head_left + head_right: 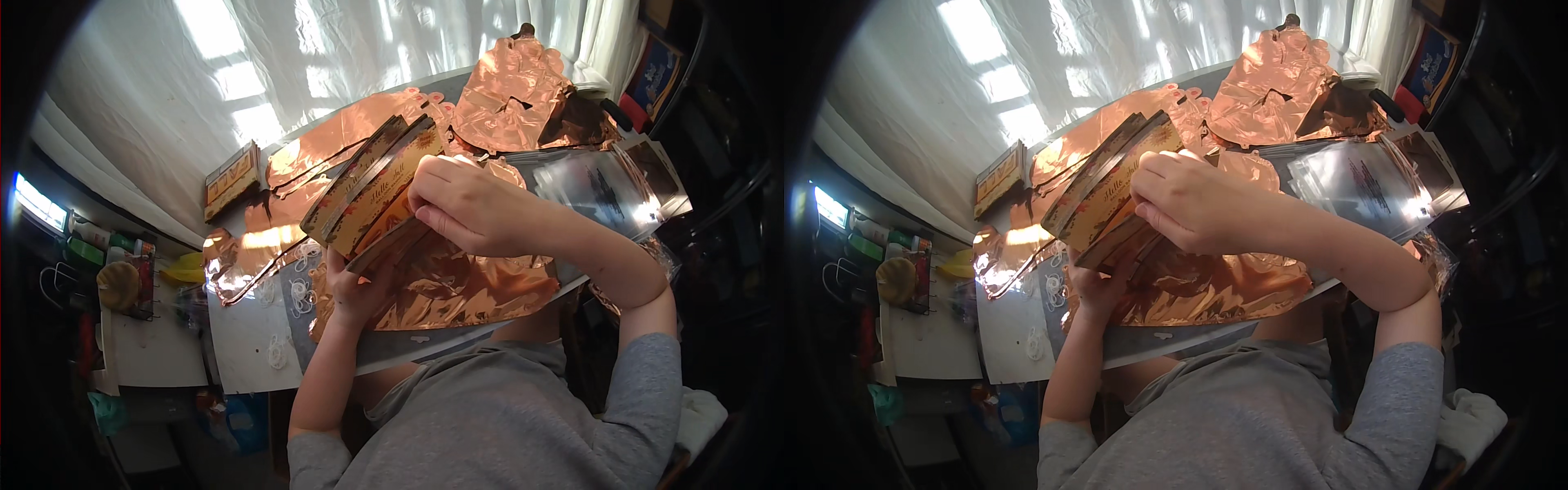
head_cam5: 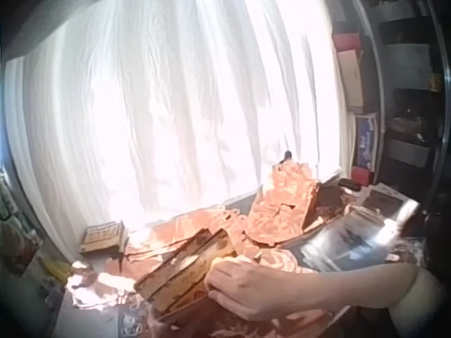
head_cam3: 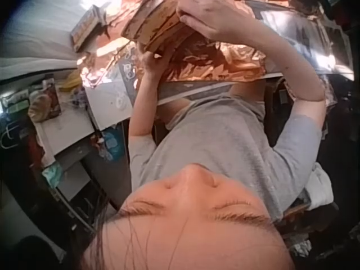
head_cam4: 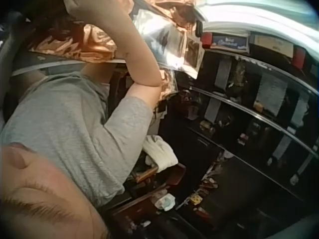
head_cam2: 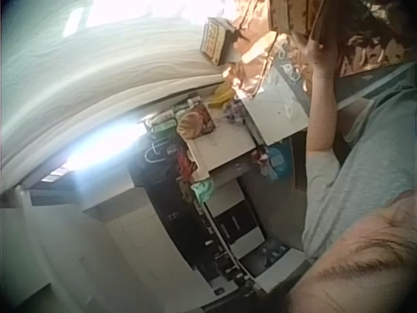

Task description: Organizing, folding, and packaging metallic balloons and cardstock labels into plastic sleeves.

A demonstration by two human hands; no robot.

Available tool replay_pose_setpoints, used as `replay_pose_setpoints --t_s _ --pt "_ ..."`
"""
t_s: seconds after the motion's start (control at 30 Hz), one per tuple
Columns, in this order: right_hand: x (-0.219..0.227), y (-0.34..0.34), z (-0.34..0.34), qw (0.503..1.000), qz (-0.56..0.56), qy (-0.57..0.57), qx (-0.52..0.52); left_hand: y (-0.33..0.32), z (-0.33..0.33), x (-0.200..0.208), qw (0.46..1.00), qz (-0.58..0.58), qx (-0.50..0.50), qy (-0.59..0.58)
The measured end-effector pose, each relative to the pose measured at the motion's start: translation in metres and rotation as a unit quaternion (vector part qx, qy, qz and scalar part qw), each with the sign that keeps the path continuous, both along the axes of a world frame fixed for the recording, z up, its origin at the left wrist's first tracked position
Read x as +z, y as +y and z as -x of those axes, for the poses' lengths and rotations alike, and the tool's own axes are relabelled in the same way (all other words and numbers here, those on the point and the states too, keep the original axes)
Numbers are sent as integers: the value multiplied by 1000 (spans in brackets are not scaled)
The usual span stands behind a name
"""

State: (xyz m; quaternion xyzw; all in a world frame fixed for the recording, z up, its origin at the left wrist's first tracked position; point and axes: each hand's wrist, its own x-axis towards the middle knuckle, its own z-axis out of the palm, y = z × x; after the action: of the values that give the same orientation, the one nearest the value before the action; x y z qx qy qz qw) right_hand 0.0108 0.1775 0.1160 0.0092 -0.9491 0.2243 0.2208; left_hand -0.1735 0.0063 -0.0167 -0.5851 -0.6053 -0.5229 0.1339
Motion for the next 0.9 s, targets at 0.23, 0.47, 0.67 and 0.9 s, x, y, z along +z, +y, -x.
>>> replay_pose_setpoints --t_s 0.23,0.47,0.67,0.9 --pt "22 7 0 988 43 -145 -1 -1 0 -2 999 22 3 36" --pt "22 4 5 989 19 -143 -29 -3 0 -4 999 47 8 -3" --pt "28 4 8 980 8 -197 -11 -3 1 -3 998 50 8 23" --pt "26 14 2 989 2 -144 41 -3 3 -5 999 48 8 4"
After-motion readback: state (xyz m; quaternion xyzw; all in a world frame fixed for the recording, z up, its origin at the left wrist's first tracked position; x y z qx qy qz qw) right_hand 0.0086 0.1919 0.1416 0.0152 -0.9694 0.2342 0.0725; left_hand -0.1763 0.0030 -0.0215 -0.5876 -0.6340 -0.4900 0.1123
